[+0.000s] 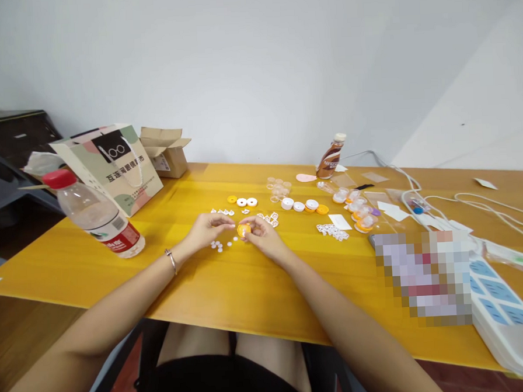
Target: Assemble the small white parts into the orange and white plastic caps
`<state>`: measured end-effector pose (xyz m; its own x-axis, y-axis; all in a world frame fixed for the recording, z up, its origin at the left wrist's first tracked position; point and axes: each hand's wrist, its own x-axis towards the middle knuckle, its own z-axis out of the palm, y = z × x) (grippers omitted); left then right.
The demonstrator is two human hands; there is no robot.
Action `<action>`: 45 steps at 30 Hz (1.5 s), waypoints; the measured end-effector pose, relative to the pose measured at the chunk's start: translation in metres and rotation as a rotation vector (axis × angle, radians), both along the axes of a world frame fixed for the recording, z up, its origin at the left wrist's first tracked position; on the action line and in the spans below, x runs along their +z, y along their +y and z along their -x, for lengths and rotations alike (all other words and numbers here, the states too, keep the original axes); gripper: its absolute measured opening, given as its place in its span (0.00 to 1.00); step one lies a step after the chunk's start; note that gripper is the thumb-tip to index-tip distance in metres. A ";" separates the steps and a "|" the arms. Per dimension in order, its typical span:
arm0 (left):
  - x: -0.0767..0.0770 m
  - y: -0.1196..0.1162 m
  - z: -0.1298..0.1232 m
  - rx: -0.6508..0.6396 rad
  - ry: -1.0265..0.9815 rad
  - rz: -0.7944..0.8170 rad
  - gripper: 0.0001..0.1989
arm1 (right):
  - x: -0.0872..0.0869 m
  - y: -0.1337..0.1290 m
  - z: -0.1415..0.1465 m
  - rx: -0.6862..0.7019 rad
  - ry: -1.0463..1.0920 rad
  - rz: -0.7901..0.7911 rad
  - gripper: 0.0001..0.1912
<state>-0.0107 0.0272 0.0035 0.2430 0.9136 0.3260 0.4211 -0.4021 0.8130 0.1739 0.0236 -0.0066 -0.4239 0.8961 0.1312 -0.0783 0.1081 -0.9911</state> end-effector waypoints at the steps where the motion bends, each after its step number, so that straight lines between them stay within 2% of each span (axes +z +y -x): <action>1: 0.002 -0.001 0.000 0.005 0.000 -0.005 0.05 | 0.000 0.000 0.000 -0.001 -0.007 -0.006 0.13; 6: 0.006 -0.005 -0.003 0.031 0.010 -0.052 0.05 | -0.002 -0.001 0.003 0.003 -0.017 -0.018 0.13; 12: 0.002 -0.006 -0.010 0.005 0.003 -0.139 0.04 | -0.002 -0.002 0.006 0.024 0.003 -0.024 0.13; 19: -0.002 -0.005 -0.010 0.024 0.028 -0.131 0.04 | 0.001 -0.005 0.008 0.015 0.046 -0.007 0.15; 30: 0.002 -0.008 -0.011 0.010 0.098 -0.153 0.03 | -0.008 -0.001 0.008 0.009 0.027 -0.008 0.17; 45: 0.001 -0.009 -0.010 -0.018 0.120 -0.139 0.04 | -0.007 -0.003 0.009 0.018 0.027 0.004 0.17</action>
<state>-0.0003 0.0183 0.0043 0.3032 0.8571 0.4164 0.5036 -0.5151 0.6936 0.1652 0.0205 -0.0135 -0.4363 0.8889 0.1396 -0.1073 0.1027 -0.9889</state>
